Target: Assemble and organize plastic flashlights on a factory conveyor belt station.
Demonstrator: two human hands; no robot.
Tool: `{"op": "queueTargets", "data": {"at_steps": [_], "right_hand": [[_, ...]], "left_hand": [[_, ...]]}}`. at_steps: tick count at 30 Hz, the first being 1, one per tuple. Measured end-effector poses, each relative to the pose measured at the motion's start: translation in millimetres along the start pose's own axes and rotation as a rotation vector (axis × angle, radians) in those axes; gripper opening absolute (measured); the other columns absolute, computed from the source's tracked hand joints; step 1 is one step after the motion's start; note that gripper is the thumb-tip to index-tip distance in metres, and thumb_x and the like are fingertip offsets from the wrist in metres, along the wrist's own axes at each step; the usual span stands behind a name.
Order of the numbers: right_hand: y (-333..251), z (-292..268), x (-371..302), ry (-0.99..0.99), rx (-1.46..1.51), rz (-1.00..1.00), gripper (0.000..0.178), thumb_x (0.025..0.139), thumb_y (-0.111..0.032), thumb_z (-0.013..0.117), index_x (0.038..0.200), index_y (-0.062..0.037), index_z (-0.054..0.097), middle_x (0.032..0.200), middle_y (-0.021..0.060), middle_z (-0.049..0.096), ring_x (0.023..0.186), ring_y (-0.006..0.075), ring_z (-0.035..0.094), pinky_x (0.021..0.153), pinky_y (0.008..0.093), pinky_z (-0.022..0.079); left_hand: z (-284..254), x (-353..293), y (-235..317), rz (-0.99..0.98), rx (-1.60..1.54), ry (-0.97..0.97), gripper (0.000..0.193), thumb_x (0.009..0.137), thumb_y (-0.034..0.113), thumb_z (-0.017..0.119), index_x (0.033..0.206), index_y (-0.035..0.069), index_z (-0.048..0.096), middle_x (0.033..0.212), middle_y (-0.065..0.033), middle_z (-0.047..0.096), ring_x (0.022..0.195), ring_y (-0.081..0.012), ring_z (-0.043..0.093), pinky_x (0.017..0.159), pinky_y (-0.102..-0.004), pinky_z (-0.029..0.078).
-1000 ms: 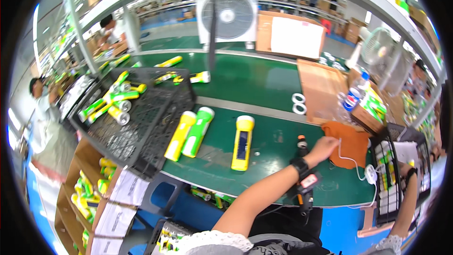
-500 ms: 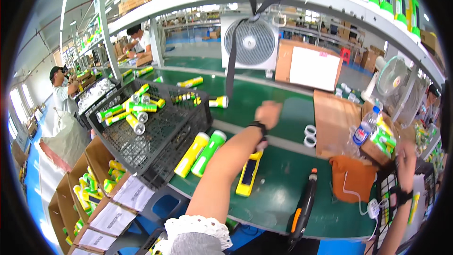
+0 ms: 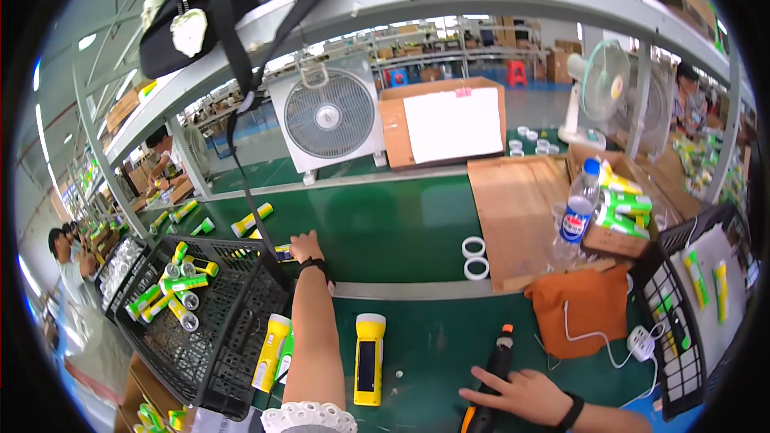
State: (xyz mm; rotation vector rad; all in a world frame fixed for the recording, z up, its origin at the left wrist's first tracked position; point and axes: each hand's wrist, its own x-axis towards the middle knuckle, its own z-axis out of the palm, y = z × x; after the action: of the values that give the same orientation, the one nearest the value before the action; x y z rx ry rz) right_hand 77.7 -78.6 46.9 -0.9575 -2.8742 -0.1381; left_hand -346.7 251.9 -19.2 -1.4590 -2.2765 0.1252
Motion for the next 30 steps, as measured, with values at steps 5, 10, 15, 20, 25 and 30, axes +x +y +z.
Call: {"op": "queueTargets", "data": {"at_steps": [5,10,15,20,25,30], "right_hand": [[8.8,34.8,11.6,0.031,-0.073,0.002,0.023,0.07,-0.016,0.054,0.092,-0.0139,0.05,0.094,0.007,0.053,0.045,0.0143,0.055,0.041,0.0248,0.043],[-9.4,45.2,65.4,0.165,-0.042,-0.029,0.016,0.07,-0.014,0.055,0.086,-0.0112,0.051,0.095,0.0084,0.054,0.05,0.0157,0.058,0.046,0.0274,0.046],[-25.3,74.8,158.6,0.252,0.068,0.053,0.007,0.07,-0.011,0.055,0.077,-0.0095,0.057,0.08,0.008,0.057,0.06,0.0197,0.061,0.05,0.0308,0.047],[-42.7,136.0,245.6,0.512,0.085,-0.06,0.009,0.072,-0.012,0.054,0.077,-0.0079,0.06,0.076,0.0079,0.06,0.062,0.0208,0.062,0.05,0.0322,0.048],[-54.6,160.9,270.0,0.554,1.352,-0.08,0.038,0.089,-0.029,0.044,0.116,-0.0038,0.046,0.115,0.0125,0.05,0.106,0.0201,0.049,0.093,0.0336,0.036],[-20.8,122.4,162.9,0.454,0.373,-0.284,0.045,0.083,-0.029,0.052,0.118,-0.0023,0.045,0.121,0.0152,0.048,0.097,0.0227,0.056,0.079,0.034,0.044]], "left_hand": [[-41.3,-6.6,3.1,0.223,-0.085,0.133,0.014,0.075,0.013,0.059,0.09,0.015,0.057,0.089,-0.0066,0.063,0.084,-0.0235,0.063,0.066,-0.0353,0.051],[-138.7,-36.0,-17.9,0.269,-0.457,0.226,0.058,0.055,0.03,0.075,0.102,0.01,0.049,0.082,-0.0139,0.063,0.078,-0.0326,0.062,0.065,-0.0415,0.051],[-222.5,-88.3,16.3,0.371,-0.745,0.248,0.055,0.058,0.042,0.074,0.099,0.01,0.058,0.085,-0.0116,0.065,0.081,-0.0289,0.062,0.069,-0.0383,0.05],[-268.3,-159.4,57.4,0.65,-0.949,0.254,0.048,0.062,0.037,0.073,0.096,0.006,0.058,0.08,-0.0136,0.065,0.075,-0.028,0.063,0.066,-0.0363,0.05],[-276.3,-215.6,114.2,0.745,-1.498,0.366,0.04,0.073,0.02,0.066,0.103,0.0,0.049,0.088,-0.0157,0.062,0.083,-0.024,0.062,0.072,-0.0318,0.048],[-282.9,-234.9,109.6,0.568,-2.081,0.121,0.053,0.079,0.012,0.062,0.118,0.003,0.028,0.093,-0.0156,0.057,0.082,-0.0183,0.058,0.071,-0.0273,0.047]]}}
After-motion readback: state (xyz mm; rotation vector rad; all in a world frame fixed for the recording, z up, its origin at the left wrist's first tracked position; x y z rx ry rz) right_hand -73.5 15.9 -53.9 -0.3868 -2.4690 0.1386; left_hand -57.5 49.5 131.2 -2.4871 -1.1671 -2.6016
